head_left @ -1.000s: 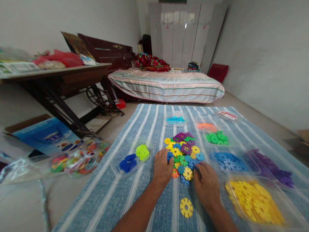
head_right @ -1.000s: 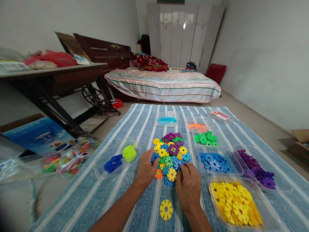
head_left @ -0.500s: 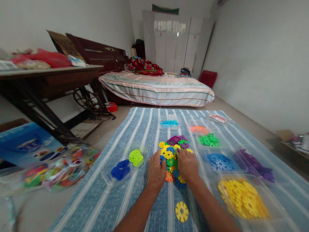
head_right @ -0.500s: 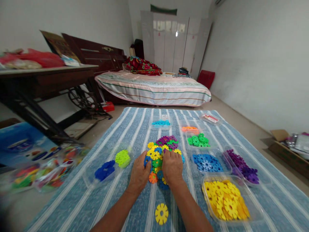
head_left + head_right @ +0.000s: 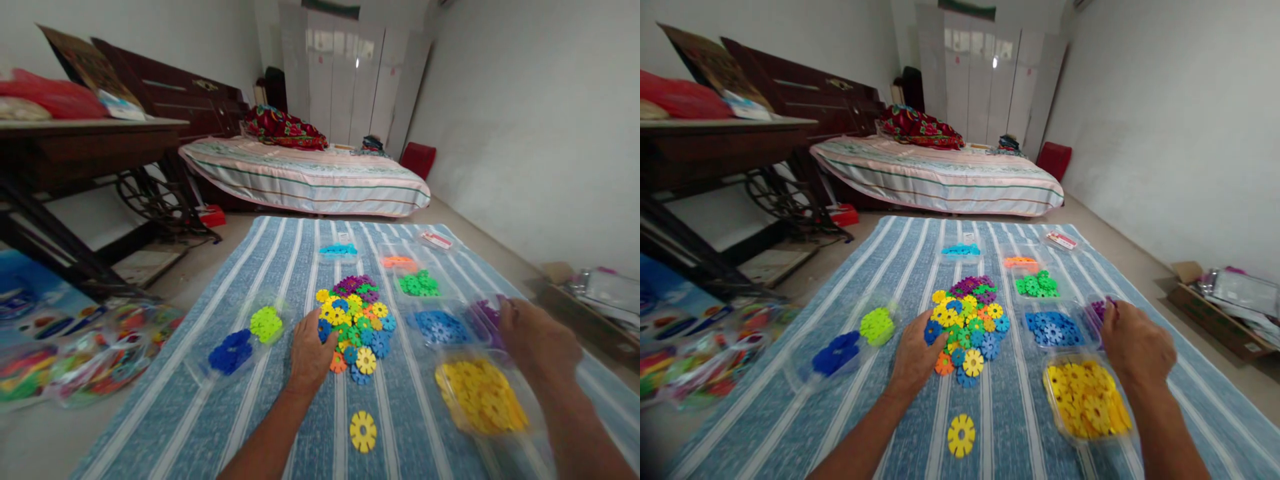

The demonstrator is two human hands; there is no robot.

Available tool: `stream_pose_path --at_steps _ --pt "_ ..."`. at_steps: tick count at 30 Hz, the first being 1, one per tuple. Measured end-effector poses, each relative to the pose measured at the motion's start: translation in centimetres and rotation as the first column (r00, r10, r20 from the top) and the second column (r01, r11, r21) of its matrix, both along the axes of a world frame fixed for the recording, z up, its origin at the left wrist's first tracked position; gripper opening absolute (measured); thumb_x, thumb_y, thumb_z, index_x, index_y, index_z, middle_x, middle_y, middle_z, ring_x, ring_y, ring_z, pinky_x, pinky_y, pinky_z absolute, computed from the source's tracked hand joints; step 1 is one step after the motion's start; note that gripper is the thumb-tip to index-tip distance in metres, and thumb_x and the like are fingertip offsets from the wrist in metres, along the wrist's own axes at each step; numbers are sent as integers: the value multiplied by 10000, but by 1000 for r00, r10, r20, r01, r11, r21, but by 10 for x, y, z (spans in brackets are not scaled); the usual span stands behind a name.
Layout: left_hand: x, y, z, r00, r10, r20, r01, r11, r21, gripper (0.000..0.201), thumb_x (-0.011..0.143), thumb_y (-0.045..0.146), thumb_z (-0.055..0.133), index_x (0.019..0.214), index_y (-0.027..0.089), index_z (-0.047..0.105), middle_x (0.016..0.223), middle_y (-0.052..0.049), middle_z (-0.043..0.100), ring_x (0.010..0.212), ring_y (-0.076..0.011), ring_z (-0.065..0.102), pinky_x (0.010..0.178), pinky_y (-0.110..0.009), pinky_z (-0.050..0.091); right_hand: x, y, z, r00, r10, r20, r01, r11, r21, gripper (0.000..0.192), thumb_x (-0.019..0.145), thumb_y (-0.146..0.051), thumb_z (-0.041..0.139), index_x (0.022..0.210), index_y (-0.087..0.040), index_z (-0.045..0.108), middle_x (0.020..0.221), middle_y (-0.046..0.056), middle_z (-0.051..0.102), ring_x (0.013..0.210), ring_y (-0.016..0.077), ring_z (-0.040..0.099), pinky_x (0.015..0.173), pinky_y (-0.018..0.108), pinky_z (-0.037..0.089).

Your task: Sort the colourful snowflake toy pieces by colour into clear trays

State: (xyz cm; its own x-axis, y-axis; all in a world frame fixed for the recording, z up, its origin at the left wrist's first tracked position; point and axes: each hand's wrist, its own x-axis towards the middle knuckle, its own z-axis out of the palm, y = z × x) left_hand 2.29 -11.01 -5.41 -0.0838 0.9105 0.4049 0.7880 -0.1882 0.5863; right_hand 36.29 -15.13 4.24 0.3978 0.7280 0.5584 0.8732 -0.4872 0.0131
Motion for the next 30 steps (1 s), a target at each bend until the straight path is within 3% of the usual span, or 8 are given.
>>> stream_pose_path --at_steps 2,5,8,10,14,20,26,30 --pt "0 1 -1 1000 10 7 -10 1000 7 437 727 247 580 1148 141 531 1147 -120 614 1080 -261 553 952 -441 438 9 -4 -7 1000 8 28 -8 1000 -11 353 875 -403 425 833 -170 687 699 112 663 511 207 544 490 292 288" --pt "-1 2 -3 1000 16 13 -16 1000 7 392 745 216 536 1131 147 545 1116 -110 627 1052 -249 568 939 -434 446 -18 -12 -23 968 252 -9 -250 964 85 361 882 -399 403 877 -161 675 744 104 677 572 210 583 537 304 364" --pt "-2 3 -3 1000 20 12 -20 1000 2 354 760 202 504 1103 135 563 1080 -111 639 1022 -241 578 927 -424 454 -73 -17 -36 804 579 -133 -556 813 174 341 896 -379 393 867 -169 661 798 78 687 686 193 619 656 294 427" --pt "-3 3 -2 1000 23 11 -23 1000 -2 341 768 200 493 1091 127 570 1066 -113 643 1013 -239 580 922 -421 456 -109 -16 -42 700 676 -230 -671 733 110 297 904 -330 396 904 -184 655 846 69 685 759 185 618 715 283 428" --pt "-3 1 1 999 26 21 -25 1000 -16 339 769 191 490 1091 122 574 1059 -114 646 1015 -232 582 924 -411 454 -155 -2 -48 672 650 -353 -713 697 -75 234 879 -296 457 980 -190 640 913 78 663 862 206 594 773 297 418" --pt "-2 -2 0 998 40 52 -38 999 -25 340 775 190 493 1102 131 569 1065 -106 647 1024 -224 583 927 -401 456 -166 16 -64 730 573 -374 -659 735 -160 184 830 -304 535 905 -173 640 953 111 632 941 243 552 820 336 417" --pt "0 -2 1 996 50 73 -48 999 -26 335 782 207 506 1104 137 565 1088 -110 643 1053 -229 572 933 -406 453 -159 11 -83 605 671 -429 -723 688 58 167 828 -221 490 823 -182 653 957 95 625 948 218 543 873 345 418" --pt "0 -2 3 997 47 66 -45 999 -27 324 781 204 503 1090 135 570 1075 -110 646 1043 -230 577 930 -404 455 -154 6 -85 519 702 -488 -718 667 196 235 852 -225 443 816 -189 672 959 85 651 930 197 567 861 330 436"
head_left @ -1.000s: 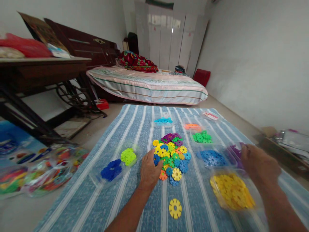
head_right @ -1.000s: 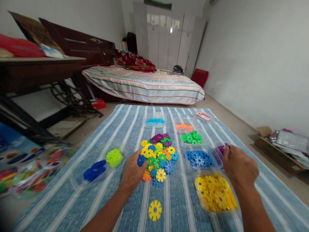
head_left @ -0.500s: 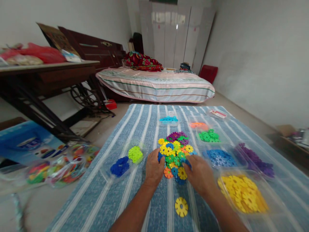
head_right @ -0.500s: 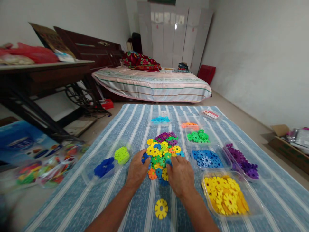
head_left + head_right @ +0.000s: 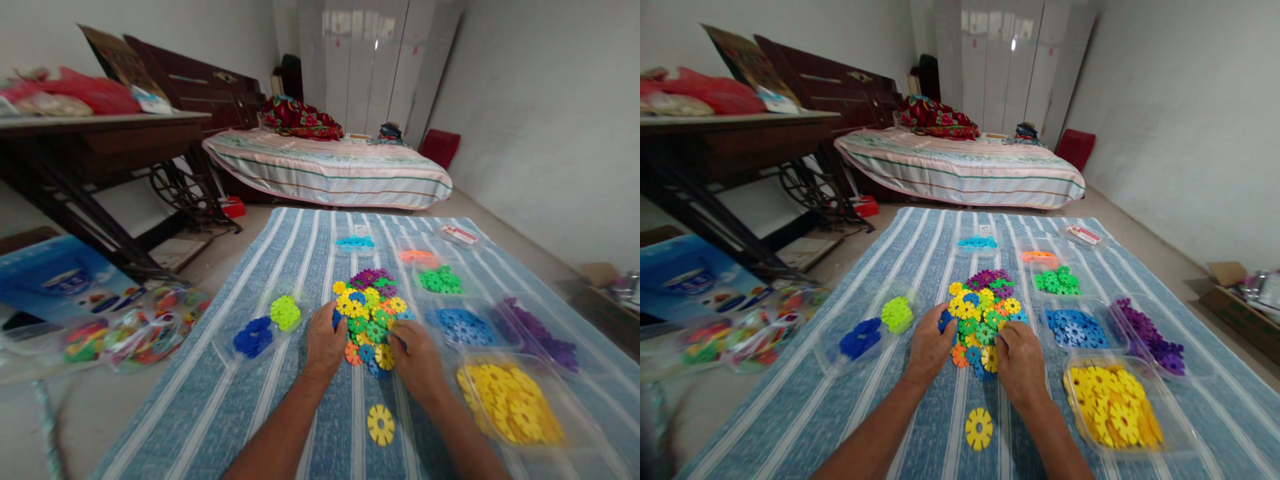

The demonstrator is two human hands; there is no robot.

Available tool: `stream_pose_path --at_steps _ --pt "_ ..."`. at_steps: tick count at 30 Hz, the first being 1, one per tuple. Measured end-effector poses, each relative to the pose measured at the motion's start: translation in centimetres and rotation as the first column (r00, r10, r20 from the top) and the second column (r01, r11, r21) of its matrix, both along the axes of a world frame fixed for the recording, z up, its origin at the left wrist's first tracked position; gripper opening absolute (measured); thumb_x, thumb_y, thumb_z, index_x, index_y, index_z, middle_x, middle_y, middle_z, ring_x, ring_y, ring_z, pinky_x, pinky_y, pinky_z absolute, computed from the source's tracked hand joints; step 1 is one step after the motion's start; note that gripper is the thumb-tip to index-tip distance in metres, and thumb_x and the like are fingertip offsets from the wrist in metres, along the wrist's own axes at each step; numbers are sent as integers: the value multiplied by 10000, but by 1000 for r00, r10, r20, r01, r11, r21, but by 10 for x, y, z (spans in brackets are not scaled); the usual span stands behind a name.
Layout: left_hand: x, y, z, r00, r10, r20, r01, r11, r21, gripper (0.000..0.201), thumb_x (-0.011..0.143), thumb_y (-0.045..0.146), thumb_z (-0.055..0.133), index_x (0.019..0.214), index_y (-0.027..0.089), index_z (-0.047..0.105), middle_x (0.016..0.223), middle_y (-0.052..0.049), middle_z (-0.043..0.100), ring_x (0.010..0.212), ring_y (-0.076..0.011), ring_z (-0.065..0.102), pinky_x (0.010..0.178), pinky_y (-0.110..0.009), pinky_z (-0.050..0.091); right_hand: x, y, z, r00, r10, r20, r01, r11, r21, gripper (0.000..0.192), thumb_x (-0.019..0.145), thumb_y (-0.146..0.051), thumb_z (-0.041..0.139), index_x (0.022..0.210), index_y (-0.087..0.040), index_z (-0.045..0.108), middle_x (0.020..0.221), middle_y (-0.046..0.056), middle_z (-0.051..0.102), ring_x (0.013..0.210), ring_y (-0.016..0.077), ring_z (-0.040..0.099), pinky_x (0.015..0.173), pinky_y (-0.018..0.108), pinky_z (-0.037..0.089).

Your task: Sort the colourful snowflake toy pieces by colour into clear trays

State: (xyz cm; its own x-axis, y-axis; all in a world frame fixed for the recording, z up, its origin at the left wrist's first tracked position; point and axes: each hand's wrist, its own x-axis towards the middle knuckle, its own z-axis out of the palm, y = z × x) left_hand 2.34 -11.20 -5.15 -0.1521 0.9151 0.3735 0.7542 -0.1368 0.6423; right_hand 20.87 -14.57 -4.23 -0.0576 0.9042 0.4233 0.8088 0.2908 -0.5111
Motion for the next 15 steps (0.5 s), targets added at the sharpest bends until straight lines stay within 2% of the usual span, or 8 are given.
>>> stream_pose_path --at_steps 4,7,11,15 --pt "0 0 0 1000 -2 -9 3 1000 8 321 778 215 504 1087 156 571 1064 -94 650 1017 -225 589 922 -399 460 13 -6 16 995 -14 -97 8 998 -61 267 855 -307 442 822 -194 682 859 66 683 827 200 608 785 338 458" --pt "-1 2 -1 1000 6 -7 -6 1000 8 318 777 229 509 1078 152 579 1067 -96 652 1012 -226 591 922 -393 461 25 -11 34 959 -83 -270 49 990 -130 303 840 -388 456 842 -199 694 843 60 703 806 213 634 771 352 470" --pt "-1 3 -2 1000 16 0 -16 1000 10 312 779 232 503 1070 156 588 1063 -93 656 1009 -224 597 918 -386 464 32 -15 52 779 -217 -588 44 955 -294 338 773 -466 550 902 -190 696 754 47 715 779 232 661 783 376 488" --pt "-2 3 -2 1000 10 -2 -10 1000 21 311 782 232 501 1074 175 589 1057 -81 657 1004 -218 601 913 -380 467 28 -17 51 595 -286 -752 -44 922 -385 372 710 -476 635 909 -168 693 735 51 716 752 247 675 787 400 492"
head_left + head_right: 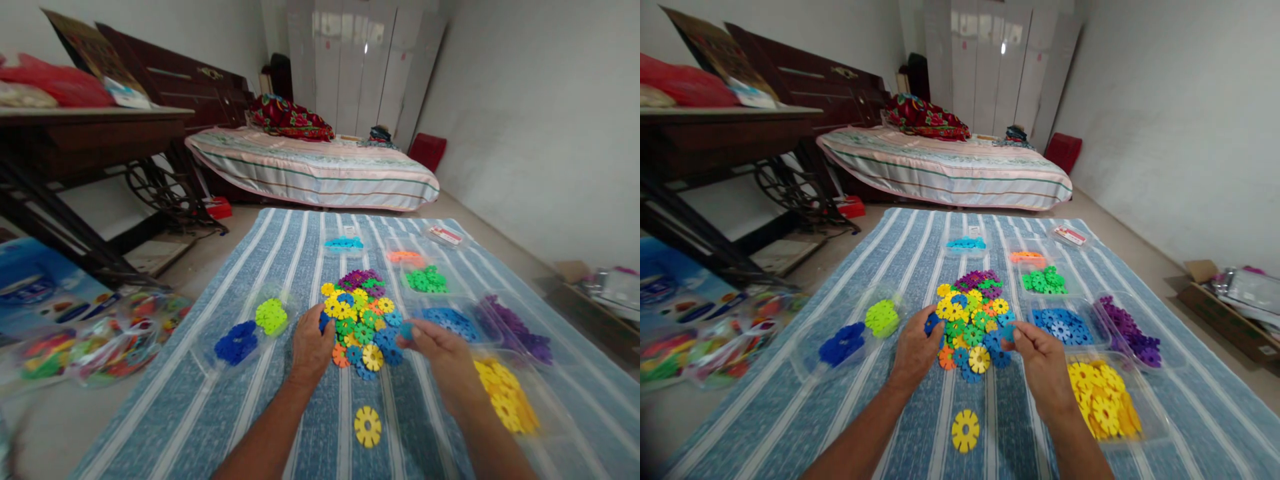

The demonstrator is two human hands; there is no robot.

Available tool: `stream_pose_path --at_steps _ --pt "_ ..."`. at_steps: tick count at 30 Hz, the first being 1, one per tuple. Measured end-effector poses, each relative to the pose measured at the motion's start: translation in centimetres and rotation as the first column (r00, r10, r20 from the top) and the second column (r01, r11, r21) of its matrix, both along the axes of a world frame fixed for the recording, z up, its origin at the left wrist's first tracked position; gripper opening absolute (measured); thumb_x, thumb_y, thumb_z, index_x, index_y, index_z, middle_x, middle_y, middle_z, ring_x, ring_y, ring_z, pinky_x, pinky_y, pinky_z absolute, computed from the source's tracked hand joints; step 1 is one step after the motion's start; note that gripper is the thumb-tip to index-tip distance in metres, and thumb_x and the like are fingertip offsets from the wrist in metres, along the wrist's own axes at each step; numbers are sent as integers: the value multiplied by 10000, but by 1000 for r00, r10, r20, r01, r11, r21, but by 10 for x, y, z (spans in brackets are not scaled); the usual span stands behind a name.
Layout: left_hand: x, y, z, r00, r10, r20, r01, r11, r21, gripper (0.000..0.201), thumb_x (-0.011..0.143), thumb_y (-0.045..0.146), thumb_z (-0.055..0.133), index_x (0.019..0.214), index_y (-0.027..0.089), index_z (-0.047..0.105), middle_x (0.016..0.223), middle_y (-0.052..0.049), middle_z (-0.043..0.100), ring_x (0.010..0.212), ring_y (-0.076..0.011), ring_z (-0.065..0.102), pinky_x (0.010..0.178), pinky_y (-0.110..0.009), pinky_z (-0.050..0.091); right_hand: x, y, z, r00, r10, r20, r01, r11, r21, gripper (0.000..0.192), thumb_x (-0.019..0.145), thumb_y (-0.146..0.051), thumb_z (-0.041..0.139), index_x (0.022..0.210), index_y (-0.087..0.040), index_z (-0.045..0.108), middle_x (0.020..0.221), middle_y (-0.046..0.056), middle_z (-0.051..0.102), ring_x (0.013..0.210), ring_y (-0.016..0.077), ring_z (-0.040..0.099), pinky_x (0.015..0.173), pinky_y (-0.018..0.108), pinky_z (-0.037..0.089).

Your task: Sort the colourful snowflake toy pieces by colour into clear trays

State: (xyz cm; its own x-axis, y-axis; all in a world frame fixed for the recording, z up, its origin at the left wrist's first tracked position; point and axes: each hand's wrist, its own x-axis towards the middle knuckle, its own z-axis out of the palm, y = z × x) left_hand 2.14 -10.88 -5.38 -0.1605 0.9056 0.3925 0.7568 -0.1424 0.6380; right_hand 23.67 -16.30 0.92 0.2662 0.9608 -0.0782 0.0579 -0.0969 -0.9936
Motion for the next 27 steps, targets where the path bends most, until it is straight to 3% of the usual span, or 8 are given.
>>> stream_pose_path --at_steps 4,9,13,17,20,23,27 --pt "0 0 1 1000 -1 8 1 1000 11 309 764 213 515 1061 181 595 1047 -72 659 1000 -214 600 906 -379 470 -6 1 -5 998 29 -47 -30 999 -26 366 668 -455 668 884 -160 690 702 35 709 675 228 672 719 374 510" --pt "1 -2 1 1000 -6 11 6 1000 -8 316 766 194 501 1069 151 581 1048 -94 652 1002 -221 593 920 -390 463 -20 26 5 980 194 34 -192 980 -49 234 645 -354 650 765 -155 676 544 -2 648 509 183 629 524 304 512" --pt "1 -4 0 1000 -16 20 16 1000 -14 318 773 194 497 1079 148 571 1063 -99 646 1020 -226 581 931 -404 457 -37 91 25 978 206 31 -203 975 -87 142 636 -246 636 736 -147 624 440 -19 591 391 156 572 438 281 493" --pt "1 -6 -3 998 -5 57 6 1000 -15 326 768 186 501 1086 158 569 1068 -92 642 1027 -220 576 930 -393 460 -54 173 46 987 143 70 -138 988 -72 108 708 -207 592 799 -153 570 461 -18 598 411 140 587 458 254 493" --pt "1 -8 -4 996 -1 87 3 1000 -22 348 756 168 504 1100 172 563 1076 -84 637 1029 -215 574 940 -388 455 -64 208 47 984 99 149 -93 995 -47 100 786 -237 519 839 -159 553 488 -24 596 425 115 581 476 232 479" --pt "3 -8 -5 993 -5 120 8 1000 -22 385 743 149 509 1124 174 550 1096 -85 630 1049 -216 566 957 -390 445 -72 205 33 949 132 287 -132 991 -19 105 780 -248 522 778 -161 581 474 -31 576 399 110 548 463 225 444" --pt "5 -10 -6 985 0 172 4 1000 -20 463 733 136 519 1194 176 500 1153 -83 610 1101 -217 545 985 -400 426 -79 162 10 829 234 508 -304 951 57 124 742 -212 532 662 -181 621 540 -21 605 527 129 580 552 235 439"
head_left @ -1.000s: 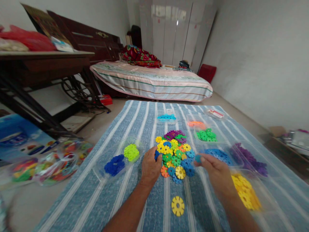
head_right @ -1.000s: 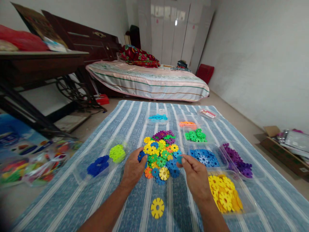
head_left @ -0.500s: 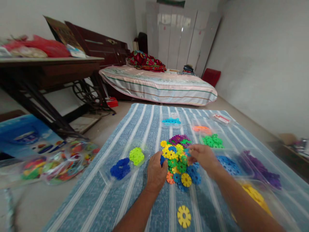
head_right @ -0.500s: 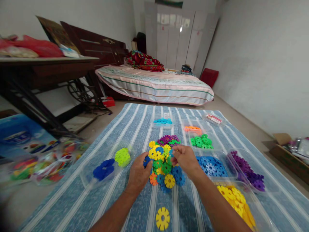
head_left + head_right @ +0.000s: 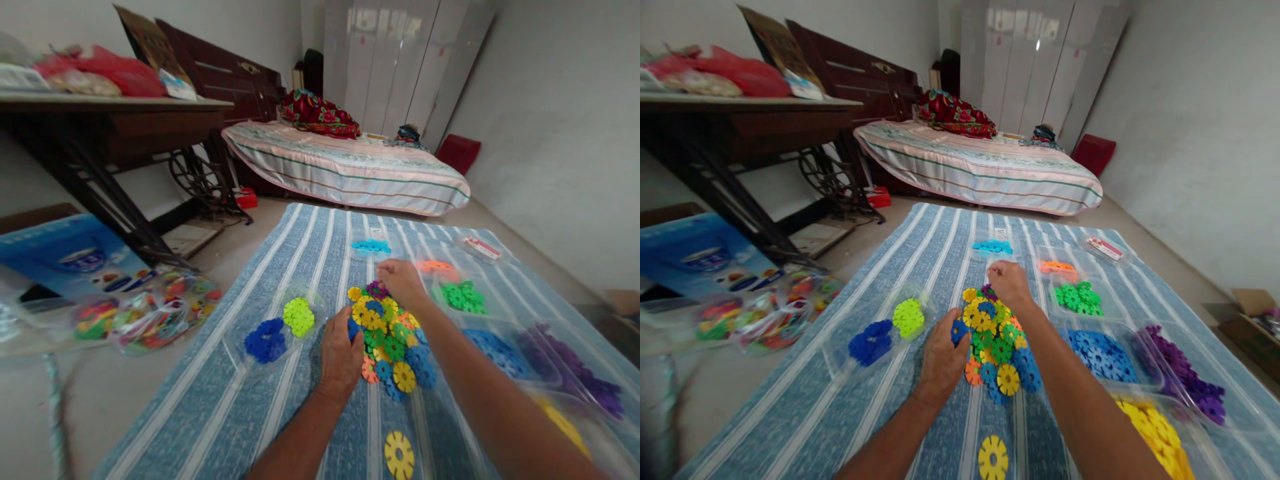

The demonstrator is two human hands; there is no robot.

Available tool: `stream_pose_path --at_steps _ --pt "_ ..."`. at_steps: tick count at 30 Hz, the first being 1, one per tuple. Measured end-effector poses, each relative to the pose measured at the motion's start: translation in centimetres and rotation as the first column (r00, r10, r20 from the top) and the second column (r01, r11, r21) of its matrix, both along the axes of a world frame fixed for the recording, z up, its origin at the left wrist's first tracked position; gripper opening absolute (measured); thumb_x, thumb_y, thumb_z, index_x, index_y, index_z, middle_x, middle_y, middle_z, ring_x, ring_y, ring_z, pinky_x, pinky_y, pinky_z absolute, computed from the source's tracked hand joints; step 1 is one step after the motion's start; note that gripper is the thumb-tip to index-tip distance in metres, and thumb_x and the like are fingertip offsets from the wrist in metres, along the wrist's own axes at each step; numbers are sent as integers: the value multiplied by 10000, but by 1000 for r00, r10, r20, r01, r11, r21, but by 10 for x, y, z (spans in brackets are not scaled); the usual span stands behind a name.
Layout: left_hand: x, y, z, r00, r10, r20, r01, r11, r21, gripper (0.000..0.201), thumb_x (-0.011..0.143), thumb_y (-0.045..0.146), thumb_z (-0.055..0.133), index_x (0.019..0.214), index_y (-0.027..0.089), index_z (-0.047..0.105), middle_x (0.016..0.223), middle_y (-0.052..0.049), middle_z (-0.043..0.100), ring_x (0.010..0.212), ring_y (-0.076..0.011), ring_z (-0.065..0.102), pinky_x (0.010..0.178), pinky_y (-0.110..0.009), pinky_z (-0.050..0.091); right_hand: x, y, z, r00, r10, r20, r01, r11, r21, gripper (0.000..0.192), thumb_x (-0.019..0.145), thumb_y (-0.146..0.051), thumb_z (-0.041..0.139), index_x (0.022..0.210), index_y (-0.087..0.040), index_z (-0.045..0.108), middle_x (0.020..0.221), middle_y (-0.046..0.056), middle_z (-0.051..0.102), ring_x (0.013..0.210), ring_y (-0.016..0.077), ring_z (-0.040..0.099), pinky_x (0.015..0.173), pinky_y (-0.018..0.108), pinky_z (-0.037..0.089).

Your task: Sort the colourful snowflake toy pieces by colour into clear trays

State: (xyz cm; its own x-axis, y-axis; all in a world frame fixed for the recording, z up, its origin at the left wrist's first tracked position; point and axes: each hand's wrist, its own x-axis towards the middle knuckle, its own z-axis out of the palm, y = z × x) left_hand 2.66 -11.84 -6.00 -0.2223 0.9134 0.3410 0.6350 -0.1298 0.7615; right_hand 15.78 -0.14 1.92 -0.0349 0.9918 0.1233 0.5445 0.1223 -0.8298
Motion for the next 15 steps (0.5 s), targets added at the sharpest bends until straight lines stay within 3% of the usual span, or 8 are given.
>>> stream_pose_path --at_steps 7,15 --pt "1 -1 0 997 -25 68 22 999 35 529 755 170 537 1270 146 416 1256 -130 563 1168 -232 528 1002 -406 423 -11 -76 -10 937 188 295 -252 947 197 146 784 -200 538 720 -212 669 841 32 658 904 174 564 858 301 401" --pt "4 -1 6 996 -90 8 87 983 164 462 834 166 435 1293 162 380 1265 -122 554 1186 -201 518 1002 -375 427 -20 -92 -26 893 111 436 -245 933 263 68 759 -215 600 762 -207 667 949 73 643 1023 213 520 924 355 386"
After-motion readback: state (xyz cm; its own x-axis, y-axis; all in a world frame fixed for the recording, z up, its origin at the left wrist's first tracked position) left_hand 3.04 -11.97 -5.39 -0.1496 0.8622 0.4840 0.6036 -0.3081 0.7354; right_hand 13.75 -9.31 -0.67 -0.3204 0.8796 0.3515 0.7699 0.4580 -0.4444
